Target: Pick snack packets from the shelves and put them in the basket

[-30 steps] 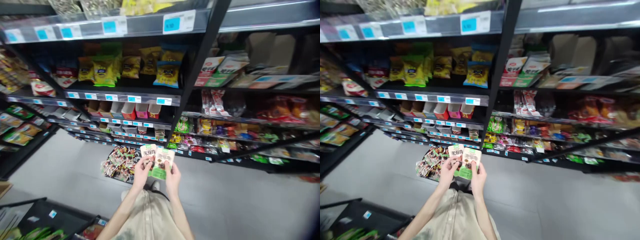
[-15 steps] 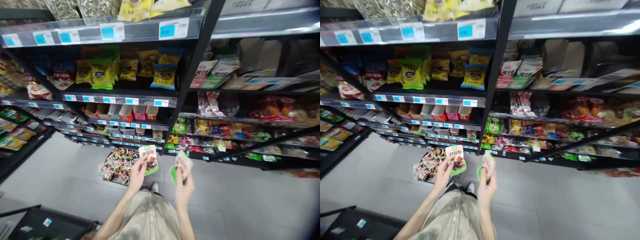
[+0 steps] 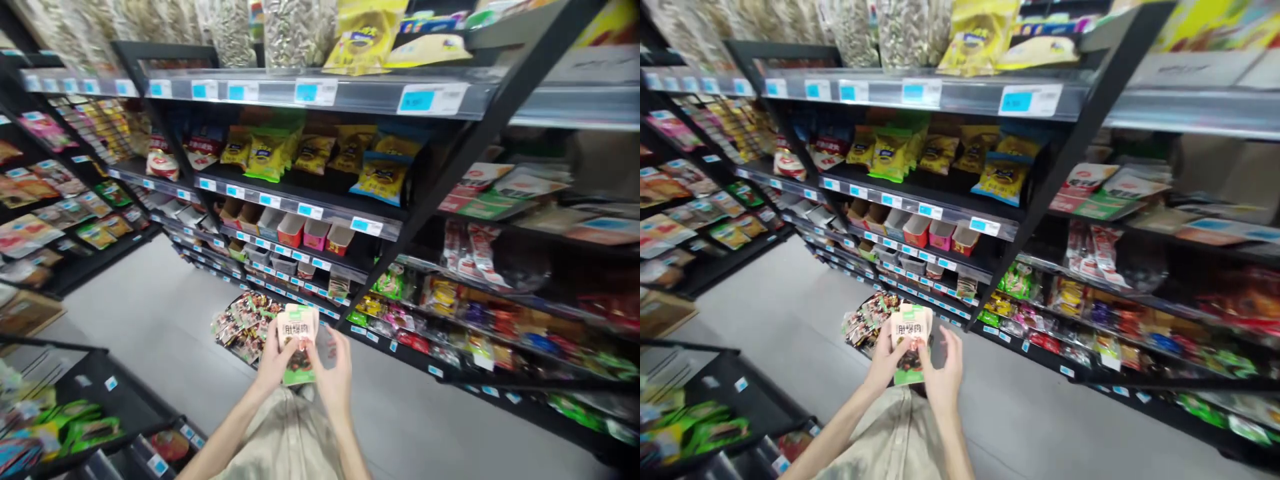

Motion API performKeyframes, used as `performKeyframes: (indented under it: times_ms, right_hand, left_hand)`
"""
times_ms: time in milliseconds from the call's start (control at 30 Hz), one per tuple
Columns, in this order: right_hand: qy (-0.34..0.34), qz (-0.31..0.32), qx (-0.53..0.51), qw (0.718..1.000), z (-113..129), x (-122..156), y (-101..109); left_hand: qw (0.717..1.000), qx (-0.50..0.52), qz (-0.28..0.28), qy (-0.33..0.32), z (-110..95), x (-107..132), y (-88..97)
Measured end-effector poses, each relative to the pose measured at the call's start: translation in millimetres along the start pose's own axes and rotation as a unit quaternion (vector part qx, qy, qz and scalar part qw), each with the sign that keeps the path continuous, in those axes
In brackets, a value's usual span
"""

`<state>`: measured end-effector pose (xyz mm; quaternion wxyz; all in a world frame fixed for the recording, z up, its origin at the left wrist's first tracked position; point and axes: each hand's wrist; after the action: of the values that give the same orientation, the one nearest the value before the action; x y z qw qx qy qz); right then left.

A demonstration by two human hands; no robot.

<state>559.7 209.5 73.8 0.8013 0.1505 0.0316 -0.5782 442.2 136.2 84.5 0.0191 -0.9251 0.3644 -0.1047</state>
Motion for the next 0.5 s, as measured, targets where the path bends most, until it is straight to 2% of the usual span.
performKeyframes:
  times_ms: [100,167,367,500]
  right_hand:
    - [-0.077,0.106,-0.083,0.988,-2,-1,-4]
    - [-0.103,0.132,-0.12,0.979,-1,2,-9]
    - [-0.145,0.077,-0.145,0.976,-5,11,-15]
    - [-0.143,0.055,-0.14,0.978,-11,17,-11]
  left_hand:
    - [0.999,0.03,0.032,0.005,-1,2,-4.9]
    - [0.999,0.021,0.036,0.011,1,2,-7.6]
    - [0.997,-0.059,0.045,0.009,13,-2,-14.1]
    - [0.994,-0.084,0.069,0.0,15,-2,-16.8]
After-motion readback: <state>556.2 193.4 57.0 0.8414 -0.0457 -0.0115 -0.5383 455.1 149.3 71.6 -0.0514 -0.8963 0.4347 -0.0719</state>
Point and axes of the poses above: each hand's wrist, its own x-axis away from the middle knuckle, its own y-axis out of the back of the hand, z = x × y, and after that the axes turned 3 degrees about y, right-handed
